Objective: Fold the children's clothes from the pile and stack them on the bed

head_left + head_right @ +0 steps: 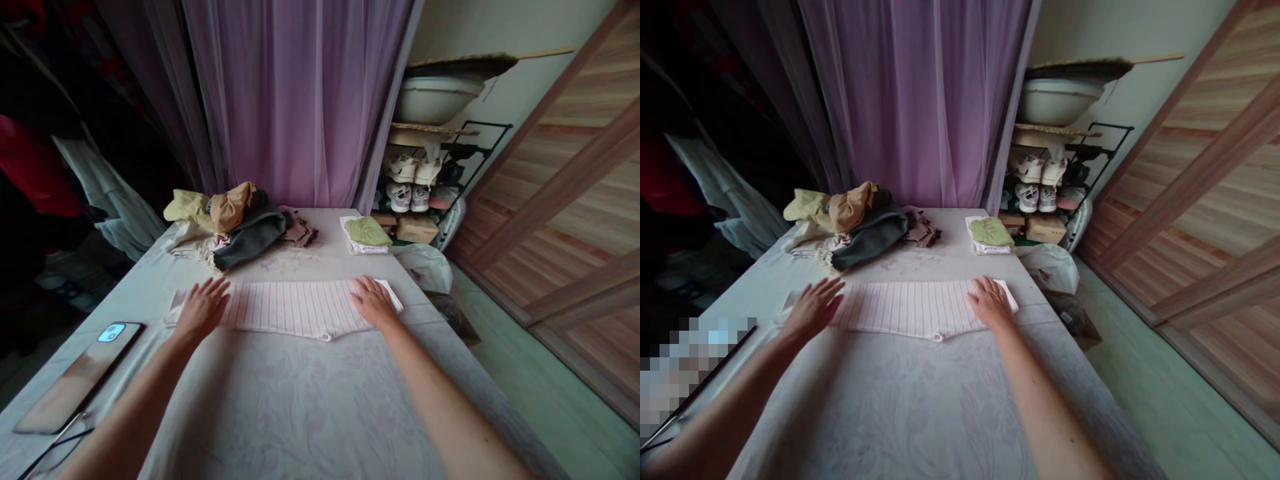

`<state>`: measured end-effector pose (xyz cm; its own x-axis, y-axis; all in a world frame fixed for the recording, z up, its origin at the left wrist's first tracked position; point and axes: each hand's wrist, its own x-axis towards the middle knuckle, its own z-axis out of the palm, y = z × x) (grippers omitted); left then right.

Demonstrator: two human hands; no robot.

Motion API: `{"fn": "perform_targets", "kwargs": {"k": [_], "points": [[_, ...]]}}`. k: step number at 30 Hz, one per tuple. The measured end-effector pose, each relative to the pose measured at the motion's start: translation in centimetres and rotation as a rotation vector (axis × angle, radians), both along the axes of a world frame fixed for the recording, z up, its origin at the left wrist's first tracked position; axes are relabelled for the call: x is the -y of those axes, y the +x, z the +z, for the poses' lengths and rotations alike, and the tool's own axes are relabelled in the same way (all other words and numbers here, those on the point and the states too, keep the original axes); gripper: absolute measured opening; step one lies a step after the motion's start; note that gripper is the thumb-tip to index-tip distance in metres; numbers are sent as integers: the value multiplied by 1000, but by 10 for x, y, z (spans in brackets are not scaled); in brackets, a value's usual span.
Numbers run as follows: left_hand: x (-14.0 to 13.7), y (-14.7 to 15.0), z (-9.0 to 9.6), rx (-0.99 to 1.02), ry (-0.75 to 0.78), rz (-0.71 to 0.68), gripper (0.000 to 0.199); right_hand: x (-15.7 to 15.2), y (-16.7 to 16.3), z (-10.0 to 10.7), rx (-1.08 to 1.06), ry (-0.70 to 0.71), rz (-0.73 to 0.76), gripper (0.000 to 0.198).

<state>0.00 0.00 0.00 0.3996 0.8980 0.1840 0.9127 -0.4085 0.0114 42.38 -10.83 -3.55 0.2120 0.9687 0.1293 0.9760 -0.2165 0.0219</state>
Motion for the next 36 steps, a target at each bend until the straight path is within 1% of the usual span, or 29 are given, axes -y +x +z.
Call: {"fn": "perform_targets", "kwargs": {"k": [2, 5, 10, 12, 14, 17, 20, 22, 23, 26, 28, 30, 34, 36], "points": [[2, 12, -15, -18, -70, -58, 51, 0, -1, 1, 2, -2, 2, 51], [5, 15, -27, -28, -120, -22, 58, 1, -2, 3, 4, -17, -1, 51], [6, 2, -26, -37, -111, 20, 63, 0, -1, 4, 8, -28, -6, 50], [7, -2, -27, -15, -95, 2, 62, 1, -1, 4, 9, -15, -3, 50], [9, -4, -30, 37, -73, -53, 59, 4, -5, 8, 11, 14, 19, 48], [15, -10, -35, 130, -51, -174, 56, 10, -23, 20, -30, 90, 120, 46], [21, -16, -36, 176, -58, -231, 57, 19, -58, 32, -161, 158, 336, 41], [25, -19, -34, 175, -78, -210, 56, 26, -84, 35, -230, 150, 478, 40], [28, -20, -34, 163, -91, -186, 55, 29, -96, 33, -242, 126, 519, 41], [33, -18, -32, 97, -142, -96, 52, 39, -119, 23, -234, 17, 536, 47], [35, -16, -32, 56, -172, -46, 52, 45, -124, 16, -226, -34, 519, 51], [35, -13, -31, 33, -187, -4, 51, 50, -123, 12, -218, -52, 513, 52], [29, -5, -26, 30, -178, 93, 49, 61, -116, 12, -218, -39, 529, 50], [28, 3, -21, 20, -162, 139, 48, 64, -113, 12, -235, -17, 542, 47]]}}
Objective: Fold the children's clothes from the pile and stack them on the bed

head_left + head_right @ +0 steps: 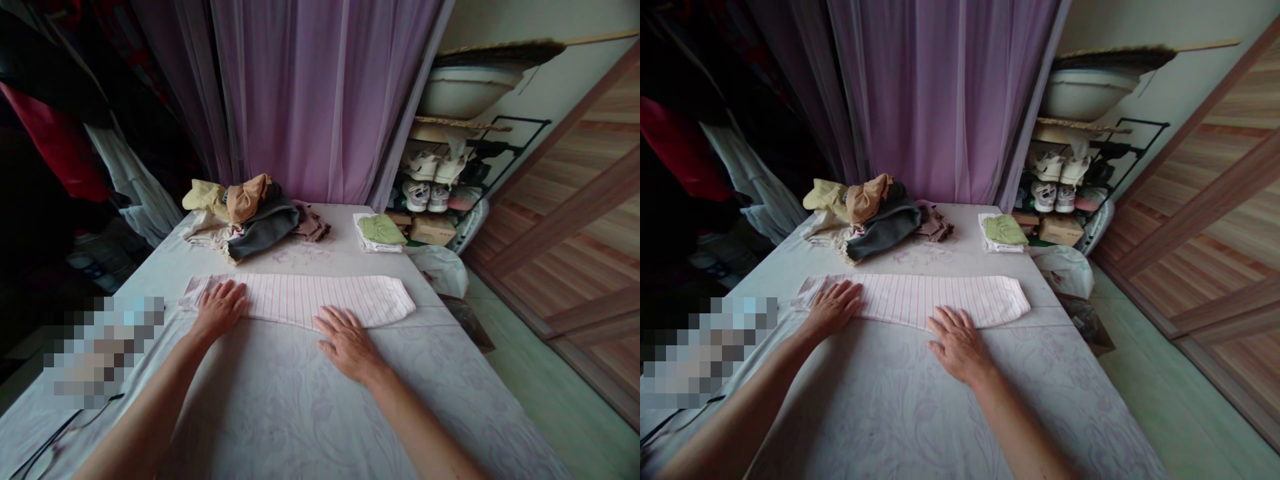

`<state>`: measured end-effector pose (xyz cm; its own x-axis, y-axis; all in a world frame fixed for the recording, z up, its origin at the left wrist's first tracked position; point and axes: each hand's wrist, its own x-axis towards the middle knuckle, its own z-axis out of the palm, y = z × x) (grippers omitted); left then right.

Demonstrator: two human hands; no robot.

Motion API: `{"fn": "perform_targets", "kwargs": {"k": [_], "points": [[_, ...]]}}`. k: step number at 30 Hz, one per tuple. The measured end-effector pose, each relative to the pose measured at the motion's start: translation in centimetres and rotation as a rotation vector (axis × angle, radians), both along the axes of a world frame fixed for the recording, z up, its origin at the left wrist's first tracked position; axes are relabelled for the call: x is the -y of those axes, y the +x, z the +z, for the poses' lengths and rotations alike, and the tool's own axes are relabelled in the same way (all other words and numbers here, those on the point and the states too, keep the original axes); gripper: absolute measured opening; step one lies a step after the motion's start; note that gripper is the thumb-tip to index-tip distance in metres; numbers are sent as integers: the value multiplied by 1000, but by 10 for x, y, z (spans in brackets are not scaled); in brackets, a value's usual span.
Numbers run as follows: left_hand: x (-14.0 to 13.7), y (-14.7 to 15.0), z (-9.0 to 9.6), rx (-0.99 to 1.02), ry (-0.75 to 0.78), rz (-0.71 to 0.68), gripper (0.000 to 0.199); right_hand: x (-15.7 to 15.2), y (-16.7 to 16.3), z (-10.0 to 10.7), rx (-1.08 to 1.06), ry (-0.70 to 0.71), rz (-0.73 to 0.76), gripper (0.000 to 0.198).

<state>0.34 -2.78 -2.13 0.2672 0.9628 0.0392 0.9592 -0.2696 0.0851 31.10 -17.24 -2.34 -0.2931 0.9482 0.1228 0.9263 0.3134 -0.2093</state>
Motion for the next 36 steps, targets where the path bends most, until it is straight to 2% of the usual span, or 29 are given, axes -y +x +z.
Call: {"fn": "perform_targets", "kwargs": {"k": [2, 4, 6, 9, 12, 18, 25, 30, 36], "points": [[3, 15, 4, -16, 14, 23, 50, -1, 5, 0, -36, 27, -13, 45], [11, 37, 5, -11, 29, -23, 52, -6, 12, -1, -67, 63, -81, 44], [24, 63, 2, 25, 36, -178, 53, -12, 23, -2, -61, 85, -190, 45], [45, 99, -7, 105, 2, -496, 56, -16, 46, -4, 24, 57, -291, 46], [58, 120, -13, 127, -42, -640, 60, -12, 73, -8, 109, 27, -307, 46], [62, 122, -10, 102, -58, -648, 64, -6, 114, -19, 154, 80, -404, 47], [64, 122, -9, 81, -26, -636, 63, -35, 112, -5, 111, 150, -422, 48], [61, 119, -13, 88, 23, -636, 61, -52, 114, -7, 168, 100, -475, 47], [48, 86, -15, 91, 49, -451, 58, -52, 118, -17, 208, 98, -487, 46]]}}
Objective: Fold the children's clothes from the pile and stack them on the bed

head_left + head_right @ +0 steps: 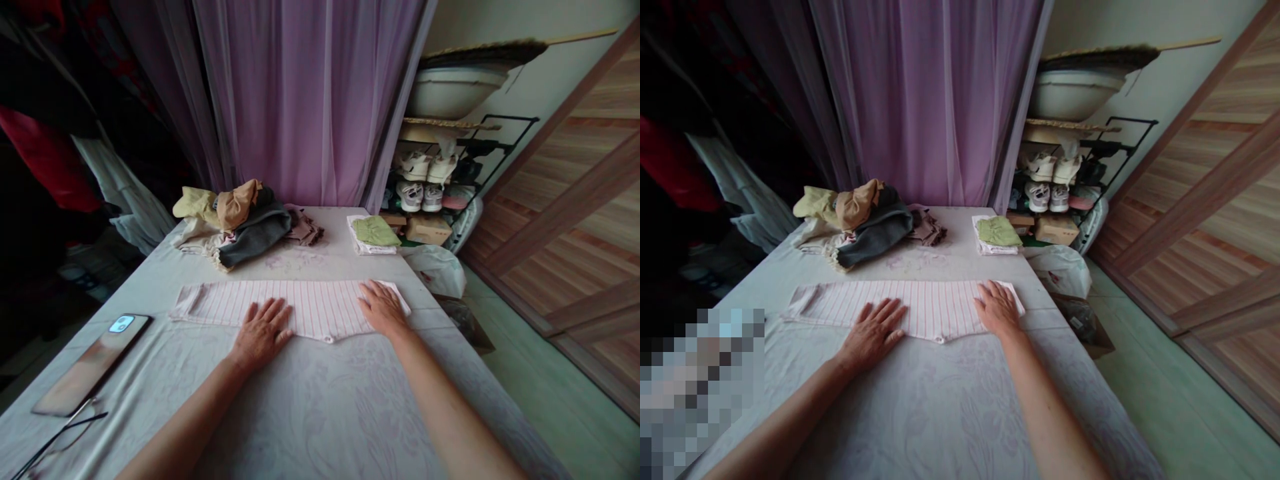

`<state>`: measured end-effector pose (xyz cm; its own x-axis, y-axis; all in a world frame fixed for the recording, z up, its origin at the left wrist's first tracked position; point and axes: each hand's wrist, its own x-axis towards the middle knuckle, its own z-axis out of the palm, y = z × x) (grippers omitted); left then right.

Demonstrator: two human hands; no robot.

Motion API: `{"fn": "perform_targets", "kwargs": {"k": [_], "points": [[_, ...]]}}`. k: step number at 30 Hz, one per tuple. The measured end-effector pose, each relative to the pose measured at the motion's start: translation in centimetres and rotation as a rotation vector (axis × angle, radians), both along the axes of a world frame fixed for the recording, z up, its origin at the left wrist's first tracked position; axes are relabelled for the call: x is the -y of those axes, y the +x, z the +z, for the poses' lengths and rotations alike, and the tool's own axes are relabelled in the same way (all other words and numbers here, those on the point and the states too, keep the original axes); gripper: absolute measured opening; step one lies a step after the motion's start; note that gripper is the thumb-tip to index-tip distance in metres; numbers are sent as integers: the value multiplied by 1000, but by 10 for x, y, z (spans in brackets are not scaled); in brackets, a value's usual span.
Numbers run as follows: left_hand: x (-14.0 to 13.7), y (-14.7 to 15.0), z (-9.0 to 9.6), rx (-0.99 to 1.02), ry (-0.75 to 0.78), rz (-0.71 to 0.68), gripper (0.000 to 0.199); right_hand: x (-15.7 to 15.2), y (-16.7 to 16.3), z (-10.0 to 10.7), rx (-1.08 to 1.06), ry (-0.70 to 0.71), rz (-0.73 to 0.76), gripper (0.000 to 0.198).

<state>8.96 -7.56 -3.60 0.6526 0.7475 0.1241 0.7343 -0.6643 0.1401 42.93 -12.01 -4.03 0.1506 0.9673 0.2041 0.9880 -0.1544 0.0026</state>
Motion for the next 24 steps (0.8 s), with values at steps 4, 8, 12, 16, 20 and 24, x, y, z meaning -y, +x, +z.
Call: {"fn": "perform_targets", "kwargs": {"k": [4, 8, 12, 16, 20, 24], "points": [[-12, -34, 3, 7, 35, 142, 56, -4, -22, 9, -65, 16, -20, 46], [-21, -68, 9, -14, 47, 304, 51, -3, -82, 26, -156, -4, 129, 49], [-29, -101, 12, 1, 136, 499, 50, 12, -140, 28, -194, -72, 321, 50], [-42, -130, 7, 95, 166, 687, 56, 26, -160, 15, -193, -84, 373, 46], [-57, -143, 1, 223, 103, 769, 57, 29, -159, 10, -179, -59, 370, 45], [-63, -142, -2, 264, 116, 832, 59, 29, -159, 12, -176, -47, 365, 43]]}}
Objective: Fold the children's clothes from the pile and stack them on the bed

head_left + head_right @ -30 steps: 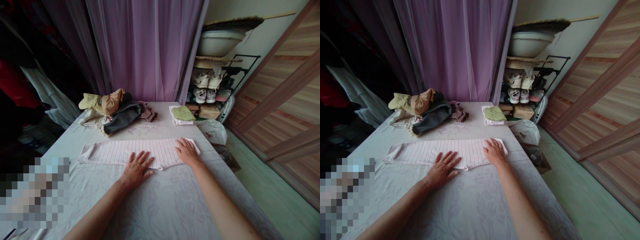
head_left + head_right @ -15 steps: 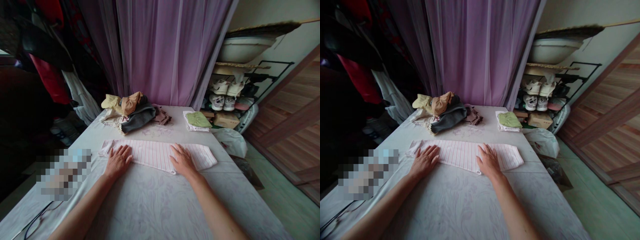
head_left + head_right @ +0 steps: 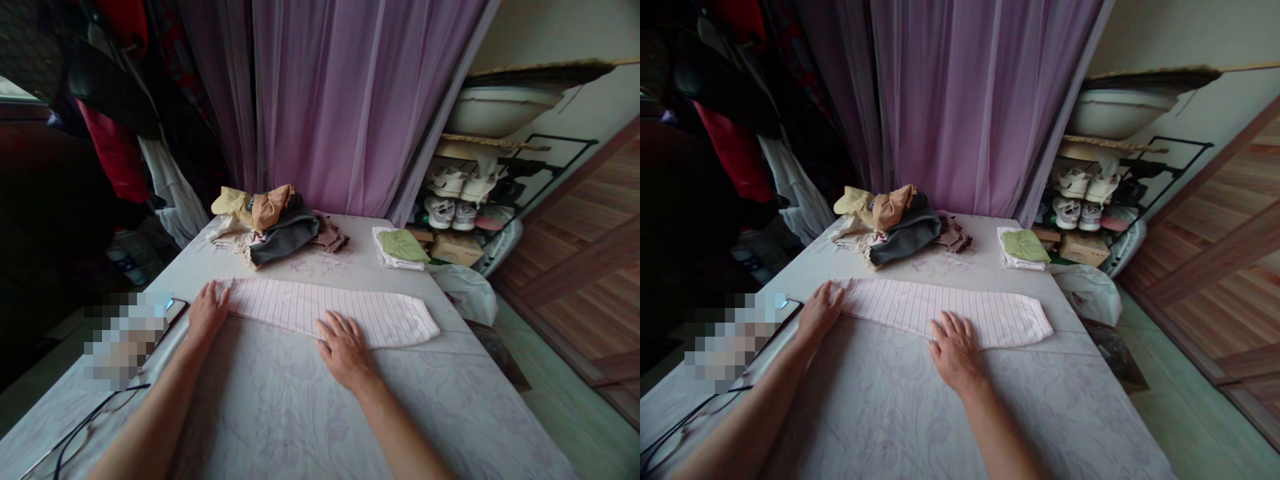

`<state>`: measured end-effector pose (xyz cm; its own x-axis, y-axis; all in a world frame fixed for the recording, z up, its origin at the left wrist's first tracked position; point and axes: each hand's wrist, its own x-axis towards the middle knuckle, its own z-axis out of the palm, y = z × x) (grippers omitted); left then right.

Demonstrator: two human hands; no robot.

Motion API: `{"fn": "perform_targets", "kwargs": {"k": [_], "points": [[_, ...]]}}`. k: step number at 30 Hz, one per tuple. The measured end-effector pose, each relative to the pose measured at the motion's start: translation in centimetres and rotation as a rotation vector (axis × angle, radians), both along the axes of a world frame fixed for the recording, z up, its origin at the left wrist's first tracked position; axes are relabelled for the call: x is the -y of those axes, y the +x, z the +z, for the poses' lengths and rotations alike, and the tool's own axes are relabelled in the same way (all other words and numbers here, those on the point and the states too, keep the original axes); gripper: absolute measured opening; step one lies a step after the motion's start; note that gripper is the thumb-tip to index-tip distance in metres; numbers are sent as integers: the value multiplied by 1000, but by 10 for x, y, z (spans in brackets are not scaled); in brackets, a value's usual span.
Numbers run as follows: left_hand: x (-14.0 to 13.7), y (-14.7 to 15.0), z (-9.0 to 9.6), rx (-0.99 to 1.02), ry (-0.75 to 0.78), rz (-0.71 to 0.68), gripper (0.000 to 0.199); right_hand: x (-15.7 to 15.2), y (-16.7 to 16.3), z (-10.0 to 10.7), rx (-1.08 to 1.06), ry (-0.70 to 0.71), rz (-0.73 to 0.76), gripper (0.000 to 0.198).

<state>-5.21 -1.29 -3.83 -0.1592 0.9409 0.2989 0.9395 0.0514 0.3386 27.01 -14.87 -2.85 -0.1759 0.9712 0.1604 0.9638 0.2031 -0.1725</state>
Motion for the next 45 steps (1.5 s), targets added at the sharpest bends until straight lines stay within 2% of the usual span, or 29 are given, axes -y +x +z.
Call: {"fn": "perform_targets", "kwargs": {"k": [6, 10, 14, 19, 22, 25, 28, 31, 34, 37, 41, 45], "points": [[8, 4, 4, -109, -58, 65, 67, 2, -1, -1, -27, 25, -12, 40], [11, 7, 13, -91, -94, 108, 68, 1, 1, -2, -50, 57, -6, 39], [13, 8, 17, 77, -59, 56, 63, 0, 1, -2, -55, 50, -13, 39], [12, 5, 13, 328, 99, 39, 55, 1, 0, -1, -62, 65, -11, 38], [9, 2, 12, 601, 160, 83, 52, 1, 0, -1, -74, 86, -10, 37], [4, 2, 15, 1072, 171, 157, 50, 1, -1, 1, -90, 92, -8, 36], [2, 5, 24, 1510, 111, 231, 40, 1, -1, 1, -112, 113, -1, 36], [4, 10, 35, 1718, 12, 277, 28, -1, 1, -3, -179, 192, 28, 34], [6, 13, 42, 1781, -46, 297, 23, -2, 11, -13, -370, 369, 0, 33], [7, 14, 43, 1775, -92, 274, 21, -2, 28, -25, -661, 523, -202, 34], [6, 21, 47, 1715, -49, 252, 26, -2, 44, -32, -996, 521, -474, 36], [10, 50, 57, 1600, 62, 75, 48, -3, 46, -30, -1111, 482, -525, 39]]}}
